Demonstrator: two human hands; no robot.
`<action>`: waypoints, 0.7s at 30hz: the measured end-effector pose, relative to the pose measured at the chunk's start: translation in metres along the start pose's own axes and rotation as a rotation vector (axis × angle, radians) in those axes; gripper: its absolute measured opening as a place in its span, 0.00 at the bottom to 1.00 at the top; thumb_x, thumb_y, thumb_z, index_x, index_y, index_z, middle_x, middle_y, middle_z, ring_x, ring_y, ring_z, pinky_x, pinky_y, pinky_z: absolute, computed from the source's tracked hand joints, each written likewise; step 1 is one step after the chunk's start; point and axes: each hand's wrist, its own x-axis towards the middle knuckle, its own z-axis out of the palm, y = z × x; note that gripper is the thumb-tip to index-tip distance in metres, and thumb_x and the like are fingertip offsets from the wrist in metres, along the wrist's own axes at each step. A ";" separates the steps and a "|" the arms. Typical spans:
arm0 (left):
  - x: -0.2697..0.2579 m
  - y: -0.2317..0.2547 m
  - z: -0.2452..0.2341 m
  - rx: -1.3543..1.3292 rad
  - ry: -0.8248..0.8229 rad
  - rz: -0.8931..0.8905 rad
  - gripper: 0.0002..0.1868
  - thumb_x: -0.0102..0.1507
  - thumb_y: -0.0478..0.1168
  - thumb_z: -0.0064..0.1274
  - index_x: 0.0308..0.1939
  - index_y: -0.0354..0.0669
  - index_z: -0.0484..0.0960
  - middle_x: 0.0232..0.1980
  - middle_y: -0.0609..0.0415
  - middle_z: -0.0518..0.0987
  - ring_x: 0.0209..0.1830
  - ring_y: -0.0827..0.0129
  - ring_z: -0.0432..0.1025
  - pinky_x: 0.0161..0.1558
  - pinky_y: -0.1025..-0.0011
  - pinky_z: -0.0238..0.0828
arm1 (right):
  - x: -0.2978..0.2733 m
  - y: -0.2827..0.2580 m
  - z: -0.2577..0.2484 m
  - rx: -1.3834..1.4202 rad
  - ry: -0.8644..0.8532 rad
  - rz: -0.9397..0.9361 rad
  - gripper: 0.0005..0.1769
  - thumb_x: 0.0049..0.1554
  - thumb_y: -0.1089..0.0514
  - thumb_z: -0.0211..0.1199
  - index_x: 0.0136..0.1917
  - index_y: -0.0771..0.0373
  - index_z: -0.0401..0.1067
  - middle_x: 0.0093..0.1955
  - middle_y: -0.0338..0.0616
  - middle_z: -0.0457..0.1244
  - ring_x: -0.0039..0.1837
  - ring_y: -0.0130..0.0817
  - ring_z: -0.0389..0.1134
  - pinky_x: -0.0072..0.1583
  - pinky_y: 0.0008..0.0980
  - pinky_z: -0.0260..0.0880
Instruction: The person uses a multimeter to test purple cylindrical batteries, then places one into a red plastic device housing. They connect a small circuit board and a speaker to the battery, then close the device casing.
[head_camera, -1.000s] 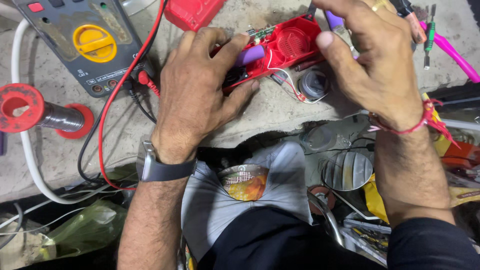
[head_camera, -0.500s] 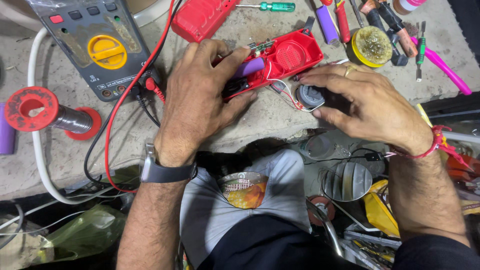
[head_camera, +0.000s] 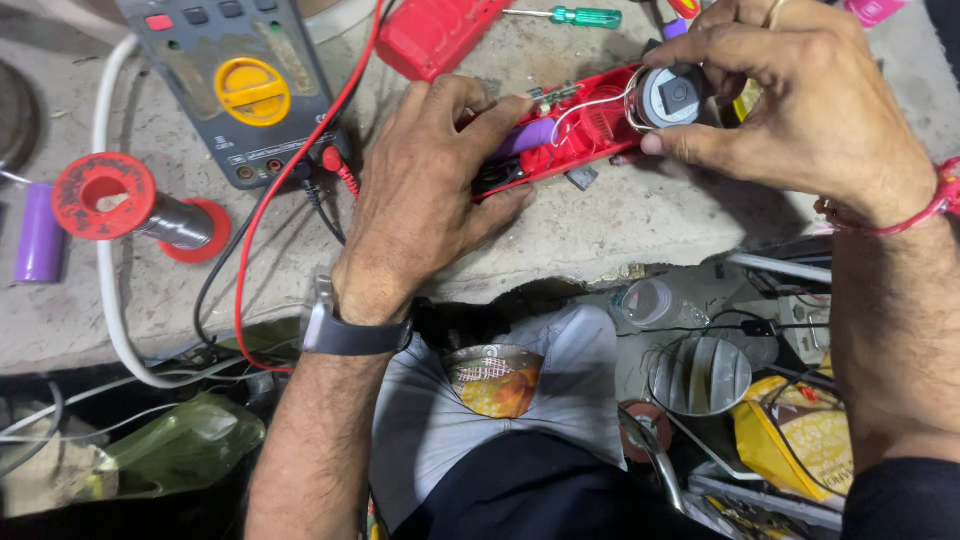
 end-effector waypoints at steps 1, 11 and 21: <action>-0.001 -0.002 -0.001 0.006 0.009 -0.017 0.35 0.55 0.45 0.73 0.65 0.45 0.79 0.56 0.49 0.73 0.56 0.53 0.69 0.57 0.57 0.68 | 0.004 0.009 0.009 0.014 0.000 -0.022 0.29 0.42 0.57 0.83 0.58 0.64 0.81 0.39 0.47 0.62 0.45 0.41 0.65 0.49 0.40 0.66; -0.002 -0.010 0.028 0.114 0.049 -0.075 0.39 0.50 0.54 0.70 0.64 0.59 0.76 0.56 0.59 0.75 0.60 0.60 0.70 0.56 0.55 0.71 | 0.070 0.073 0.119 0.312 -0.047 -0.094 0.36 0.40 0.51 0.78 0.61 0.64 0.77 0.50 0.51 0.67 0.51 0.39 0.69 0.55 0.38 0.70; -0.001 -0.007 0.007 0.032 0.035 0.002 0.38 0.52 0.45 0.72 0.66 0.49 0.77 0.60 0.52 0.74 0.61 0.54 0.69 0.57 0.56 0.69 | 0.024 0.076 0.049 -0.014 -0.202 -0.146 0.36 0.41 0.45 0.76 0.62 0.59 0.78 0.52 0.45 0.70 0.53 0.38 0.73 0.56 0.37 0.73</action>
